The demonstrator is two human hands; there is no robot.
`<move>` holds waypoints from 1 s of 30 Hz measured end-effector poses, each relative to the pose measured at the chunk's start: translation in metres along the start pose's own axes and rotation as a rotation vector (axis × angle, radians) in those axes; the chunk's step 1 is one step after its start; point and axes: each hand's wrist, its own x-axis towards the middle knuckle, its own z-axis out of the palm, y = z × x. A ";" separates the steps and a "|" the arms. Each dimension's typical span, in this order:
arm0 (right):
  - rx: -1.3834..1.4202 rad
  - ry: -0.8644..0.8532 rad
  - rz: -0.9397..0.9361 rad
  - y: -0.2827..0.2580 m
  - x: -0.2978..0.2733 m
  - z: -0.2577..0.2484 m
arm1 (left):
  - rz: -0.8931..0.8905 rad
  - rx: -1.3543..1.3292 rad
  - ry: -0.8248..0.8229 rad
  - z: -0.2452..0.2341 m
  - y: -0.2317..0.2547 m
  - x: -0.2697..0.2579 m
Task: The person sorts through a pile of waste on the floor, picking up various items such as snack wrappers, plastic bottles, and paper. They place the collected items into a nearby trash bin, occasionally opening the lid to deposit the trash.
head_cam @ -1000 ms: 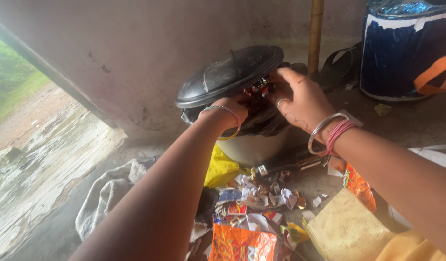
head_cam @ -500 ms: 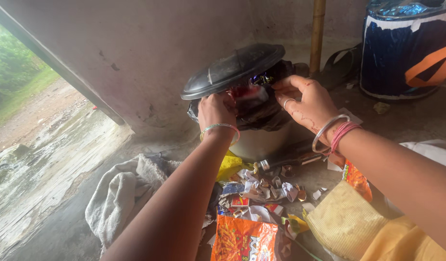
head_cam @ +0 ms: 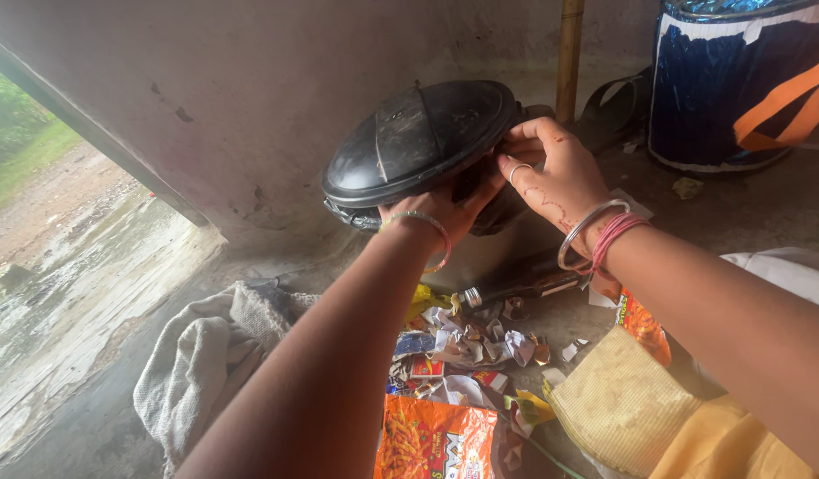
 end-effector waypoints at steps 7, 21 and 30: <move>-0.011 -0.038 0.056 -0.018 -0.008 -0.008 | -0.069 0.145 -0.049 0.006 -0.008 0.018; 0.001 -0.006 0.234 0.018 -0.012 -0.004 | -0.129 -0.101 0.338 -0.018 -0.020 -0.058; -0.574 -0.588 0.252 0.114 -0.037 0.020 | -0.328 -0.004 0.099 0.044 -0.046 -0.107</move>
